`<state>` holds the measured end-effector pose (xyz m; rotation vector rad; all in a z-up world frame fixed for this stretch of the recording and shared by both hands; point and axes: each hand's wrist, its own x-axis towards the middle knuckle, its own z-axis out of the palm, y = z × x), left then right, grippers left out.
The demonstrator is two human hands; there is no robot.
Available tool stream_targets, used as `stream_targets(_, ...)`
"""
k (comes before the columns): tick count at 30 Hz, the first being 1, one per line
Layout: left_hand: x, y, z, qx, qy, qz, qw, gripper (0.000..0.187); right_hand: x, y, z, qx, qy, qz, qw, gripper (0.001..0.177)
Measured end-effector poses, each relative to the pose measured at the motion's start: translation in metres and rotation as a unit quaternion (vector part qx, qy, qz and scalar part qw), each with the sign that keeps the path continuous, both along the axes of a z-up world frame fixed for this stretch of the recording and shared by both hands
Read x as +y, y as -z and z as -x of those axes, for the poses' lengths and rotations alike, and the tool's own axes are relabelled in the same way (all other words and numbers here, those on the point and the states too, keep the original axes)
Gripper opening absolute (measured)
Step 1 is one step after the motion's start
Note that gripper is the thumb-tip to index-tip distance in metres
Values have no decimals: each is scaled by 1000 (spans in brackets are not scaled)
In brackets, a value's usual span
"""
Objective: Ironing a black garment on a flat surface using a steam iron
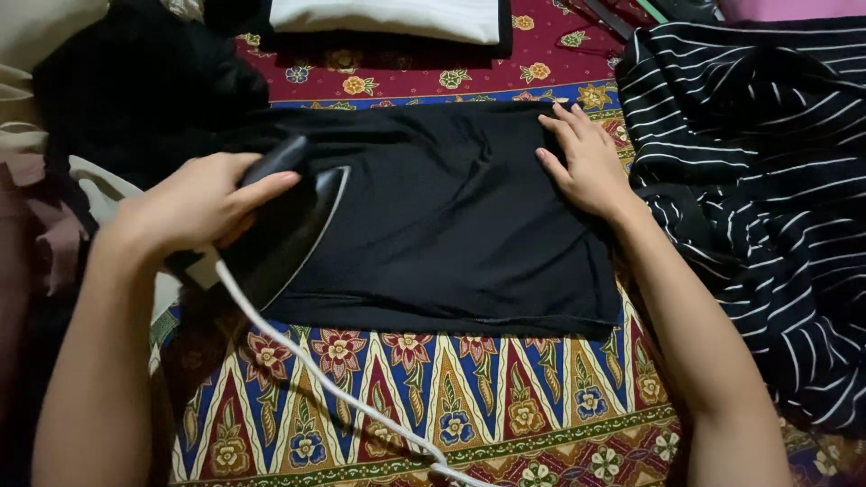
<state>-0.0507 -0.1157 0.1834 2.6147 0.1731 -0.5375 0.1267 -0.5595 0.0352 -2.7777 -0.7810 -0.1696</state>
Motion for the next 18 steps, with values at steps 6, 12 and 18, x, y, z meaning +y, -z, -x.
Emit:
stream_targets(6,1,12,-15,-5,-15,8,1000,51,-8,-2,6,-33,-22,-19,999,45)
stream_targets(12,-52,11,-61,18,21,111,993,40,-54,-102,109,-90,-92,-72,989,51)
stream_targets(18,-68,4,-64,15,71,52,996,48,-116,-162,189,-18,108,-88,990,56)
